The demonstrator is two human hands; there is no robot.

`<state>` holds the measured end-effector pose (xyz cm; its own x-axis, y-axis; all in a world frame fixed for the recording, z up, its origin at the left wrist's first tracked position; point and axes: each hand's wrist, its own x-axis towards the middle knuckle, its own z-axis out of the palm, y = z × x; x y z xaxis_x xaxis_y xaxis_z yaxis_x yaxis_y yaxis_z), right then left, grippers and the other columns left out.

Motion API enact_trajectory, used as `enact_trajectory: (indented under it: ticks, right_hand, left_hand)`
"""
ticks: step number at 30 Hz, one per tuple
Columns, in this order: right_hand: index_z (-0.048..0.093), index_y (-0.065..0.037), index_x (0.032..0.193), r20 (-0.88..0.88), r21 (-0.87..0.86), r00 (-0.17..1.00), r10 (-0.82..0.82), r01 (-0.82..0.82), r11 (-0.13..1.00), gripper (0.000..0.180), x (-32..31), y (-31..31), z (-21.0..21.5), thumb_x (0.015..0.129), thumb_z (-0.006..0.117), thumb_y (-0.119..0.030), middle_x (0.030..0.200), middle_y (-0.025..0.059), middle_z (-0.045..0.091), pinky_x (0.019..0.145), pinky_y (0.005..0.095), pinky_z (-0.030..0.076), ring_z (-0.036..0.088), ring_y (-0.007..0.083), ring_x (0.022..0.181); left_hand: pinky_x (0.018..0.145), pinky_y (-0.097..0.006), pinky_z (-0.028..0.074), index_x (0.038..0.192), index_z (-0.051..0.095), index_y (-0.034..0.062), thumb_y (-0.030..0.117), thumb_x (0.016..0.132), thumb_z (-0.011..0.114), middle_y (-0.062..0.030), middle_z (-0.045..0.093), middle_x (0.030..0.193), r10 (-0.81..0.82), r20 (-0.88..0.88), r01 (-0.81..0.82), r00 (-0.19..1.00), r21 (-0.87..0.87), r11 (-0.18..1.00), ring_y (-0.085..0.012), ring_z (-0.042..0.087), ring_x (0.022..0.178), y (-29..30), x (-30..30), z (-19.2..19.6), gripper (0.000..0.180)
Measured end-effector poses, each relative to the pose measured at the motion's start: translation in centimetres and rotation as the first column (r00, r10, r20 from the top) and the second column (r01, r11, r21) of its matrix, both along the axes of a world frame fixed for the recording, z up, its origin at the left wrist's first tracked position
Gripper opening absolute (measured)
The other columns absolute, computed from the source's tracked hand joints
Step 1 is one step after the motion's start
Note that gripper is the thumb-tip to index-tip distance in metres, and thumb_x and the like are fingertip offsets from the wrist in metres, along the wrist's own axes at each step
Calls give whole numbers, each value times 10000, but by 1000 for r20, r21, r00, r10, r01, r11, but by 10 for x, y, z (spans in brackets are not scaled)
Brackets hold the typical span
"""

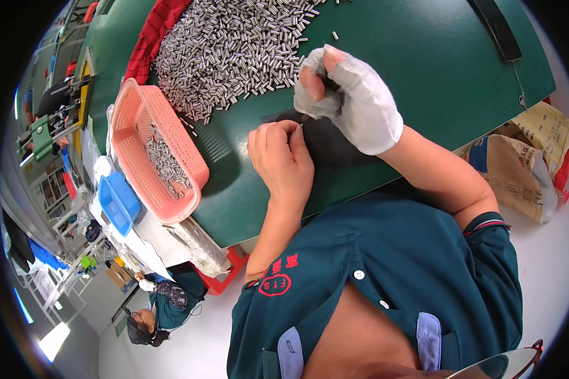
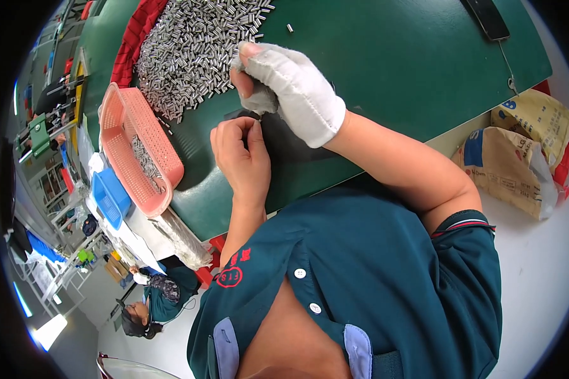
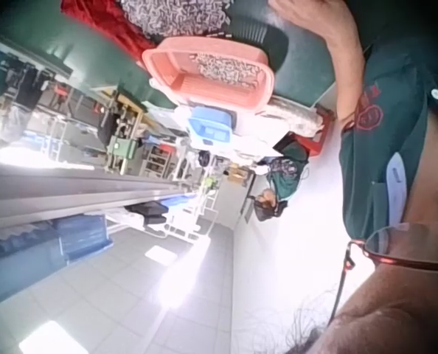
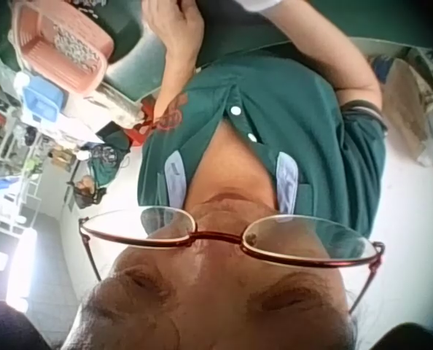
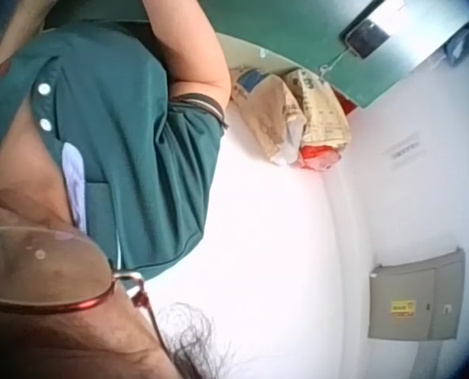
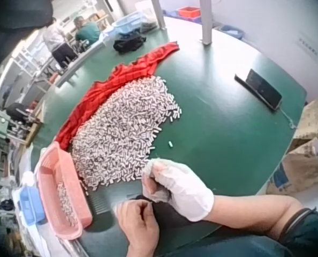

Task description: The person assembles small metal pins into a component housing by hand at a workbench.

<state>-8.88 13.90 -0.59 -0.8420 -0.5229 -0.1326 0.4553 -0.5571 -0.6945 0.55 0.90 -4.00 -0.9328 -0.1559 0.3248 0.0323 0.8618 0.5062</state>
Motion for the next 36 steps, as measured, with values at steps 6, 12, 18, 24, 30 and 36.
enact_trajectory:
  ticks: [6, 12, 18, 24, 30, 36]
  right_hand:
    - [524, -69, 769, 15, -98, 1000, 27, -25, 995, 363, 0, 4, -8, 968, 469, -367, 679, -7, 467, 561, 232, 305, 362, 80, 594]
    - [450, -63, 711, -40, 66, 999, 2, 1, 998, 488, 1, -2, -2, 975, 401, -471, 598, -1, 344, 573, 272, 274, 307, 133, 583]
    - [524, -57, 770, -61, 77, 997, 57, -53, 996, 384, 5, 1, 2, 954, 482, -392, 709, 0, 469, 610, 227, 355, 394, 83, 661]
    - [508, -66, 759, -150, 128, 986, 76, -57, 990, 393, 13, 0, 7, 931, 504, -419, 707, -1, 448, 606, 232, 347, 382, 89, 664]
    - [453, -72, 730, -135, 43, 991, 17, -12, 999, 410, 4, 1, -7, 967, 432, -406, 660, -10, 393, 571, 248, 283, 320, 105, 598]
    - [462, -85, 753, -112, -232, 993, 38, -63, 971, 349, -3, 7, -12, 944, 514, -372, 642, -21, 400, 582, 258, 299, 332, 107, 584]
  left_hand:
    - [736, -382, 397, 808, 565, 60, 42, 788, 643, -78, 563, 808, 0, 6, 0, 1000, 3, 1000, -281, 515, 787, 1, 0, 1, 82]
    - [739, -383, 393, 814, 561, 64, 39, 782, 642, -73, 560, 807, 3, 10, -3, 1000, 12, 1000, -280, 516, 794, 0, 0, -1, 91]
    - [738, -385, 390, 812, 555, 68, 37, 783, 635, -72, 555, 800, -2, -19, 2, 1000, -1, 1000, -281, 517, 795, -1, -1, -3, 91]
    - [739, -382, 388, 817, 557, 72, 39, 785, 634, -70, 556, 802, 11, -11, -11, 1000, -21, 1000, -280, 519, 797, 0, 0, -2, 90]
    - [745, -385, 388, 832, 561, 69, 38, 784, 639, -70, 566, 820, 12, -38, -13, 999, -48, 999, -279, 522, 822, 2, 0, -3, 96]
    - [727, -253, 387, 870, 547, 35, 2, 869, 600, -48, 526, 864, 13, -107, 31, 994, 398, 917, -148, 478, 771, -5, 4, 13, 62]
